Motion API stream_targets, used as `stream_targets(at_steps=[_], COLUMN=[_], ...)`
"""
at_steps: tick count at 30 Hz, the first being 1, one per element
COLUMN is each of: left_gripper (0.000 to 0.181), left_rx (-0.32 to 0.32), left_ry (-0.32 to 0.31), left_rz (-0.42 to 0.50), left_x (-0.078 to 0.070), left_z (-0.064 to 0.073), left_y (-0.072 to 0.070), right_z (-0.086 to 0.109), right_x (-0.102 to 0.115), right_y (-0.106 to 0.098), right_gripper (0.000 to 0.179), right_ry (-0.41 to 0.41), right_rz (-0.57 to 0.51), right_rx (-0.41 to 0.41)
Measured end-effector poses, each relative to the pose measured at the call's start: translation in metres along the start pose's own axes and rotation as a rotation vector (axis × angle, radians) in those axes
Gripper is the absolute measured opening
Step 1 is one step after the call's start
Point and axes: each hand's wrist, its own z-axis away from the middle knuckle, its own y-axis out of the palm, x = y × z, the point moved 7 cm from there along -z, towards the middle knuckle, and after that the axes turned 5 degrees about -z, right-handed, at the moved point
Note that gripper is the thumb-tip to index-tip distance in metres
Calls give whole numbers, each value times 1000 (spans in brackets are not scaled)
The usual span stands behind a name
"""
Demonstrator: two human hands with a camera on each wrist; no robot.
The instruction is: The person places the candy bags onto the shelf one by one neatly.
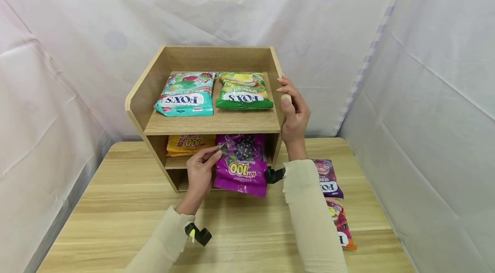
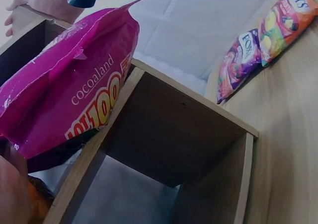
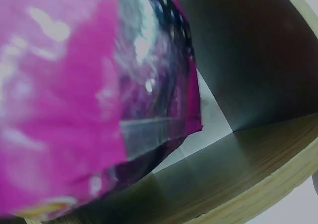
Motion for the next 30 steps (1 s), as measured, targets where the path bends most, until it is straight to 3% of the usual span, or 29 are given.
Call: stream_targets(at_steps=[6, 12, 18, 22, 26, 28, 30], left_gripper=[16, 18, 22, 28, 36, 40, 44], left_rx=[21, 41, 53, 69, 90, 100, 99], left_ry=[-62, -128, -165, -155, -63, 41, 194], left_rz=[-47, -79, -180, -240, -364, -449, -547], left_x=[-2, -18, -2, 3, -3, -9, -19], left_z=[-6, -8, -9, -6, 2, 6, 11], left_y=[5, 14, 13, 11, 10, 11, 12], right_z=[-1, -1, -1, -1, -1, -1, 0], right_x=[1, 2, 2, 3, 4, 4, 4], right_y=[1, 1, 0, 0, 1, 2, 2], right_gripper=[50, 49, 47, 46, 44, 42, 41], right_ry=[-6, -17, -16, -12, -9, -10, -13], right_rz=[3, 3, 0, -1, -11, -8, -4], right_rx=[0, -1, -8, -7, 0, 6, 13])
